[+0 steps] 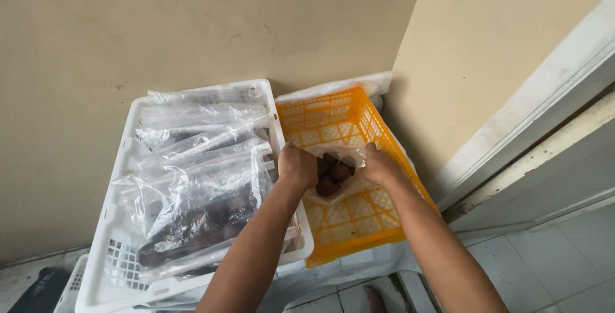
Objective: Packing small brown fruits from a yellow crate into clear plastic zip-lock bags.
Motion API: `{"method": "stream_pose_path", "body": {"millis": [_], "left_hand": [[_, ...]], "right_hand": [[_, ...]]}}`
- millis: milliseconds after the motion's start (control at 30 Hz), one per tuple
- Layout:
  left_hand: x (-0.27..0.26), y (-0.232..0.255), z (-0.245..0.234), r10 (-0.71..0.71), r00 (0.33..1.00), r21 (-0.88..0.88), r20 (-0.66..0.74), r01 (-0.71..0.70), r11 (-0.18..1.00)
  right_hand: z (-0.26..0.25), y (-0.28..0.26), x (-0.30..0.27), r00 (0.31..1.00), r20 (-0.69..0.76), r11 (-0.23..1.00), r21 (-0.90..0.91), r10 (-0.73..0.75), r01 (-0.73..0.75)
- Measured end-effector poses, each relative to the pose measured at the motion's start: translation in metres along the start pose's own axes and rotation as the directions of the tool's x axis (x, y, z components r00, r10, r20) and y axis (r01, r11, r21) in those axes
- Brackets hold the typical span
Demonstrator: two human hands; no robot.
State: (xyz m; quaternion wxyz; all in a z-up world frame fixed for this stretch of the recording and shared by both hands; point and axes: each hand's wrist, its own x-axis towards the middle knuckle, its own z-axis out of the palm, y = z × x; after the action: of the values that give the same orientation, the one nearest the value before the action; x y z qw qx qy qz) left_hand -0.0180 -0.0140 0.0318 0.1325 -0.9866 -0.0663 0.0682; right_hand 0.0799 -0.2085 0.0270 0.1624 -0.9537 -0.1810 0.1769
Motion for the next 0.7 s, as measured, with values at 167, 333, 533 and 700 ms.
{"method": "stream_pose_path", "body": {"millis": [167, 333, 533, 700], "left_hand": [[-0.007, 0.012, -0.022, -0.06, 0.994, 0.051, 0.092, 0.056, 0.997], [0.02, 0.025, 0.02, -0.069, 0.992, 0.072, 0.109, 0.061, 0.996], [0.073, 0.031, 0.114, -0.088, 0.847, -0.122, -0.524, 0.028, 0.992], [0.028, 0.011, -0.002, -0.218, 0.972, -0.521, -0.081, 0.145, 0.841]], "right_hand": [[0.021, 0.017, 0.029, 0.992, -0.129, 0.998, 0.063, -0.012, 0.02], [-0.005, -0.011, -0.003, 0.978, -0.209, 0.964, 0.262, 0.015, 0.041], [-0.008, -0.019, -0.013, 0.948, -0.316, 0.902, 0.396, -0.043, 0.173], [0.002, 0.006, 0.021, 0.949, -0.313, 0.927, 0.364, 0.036, 0.085]]}}
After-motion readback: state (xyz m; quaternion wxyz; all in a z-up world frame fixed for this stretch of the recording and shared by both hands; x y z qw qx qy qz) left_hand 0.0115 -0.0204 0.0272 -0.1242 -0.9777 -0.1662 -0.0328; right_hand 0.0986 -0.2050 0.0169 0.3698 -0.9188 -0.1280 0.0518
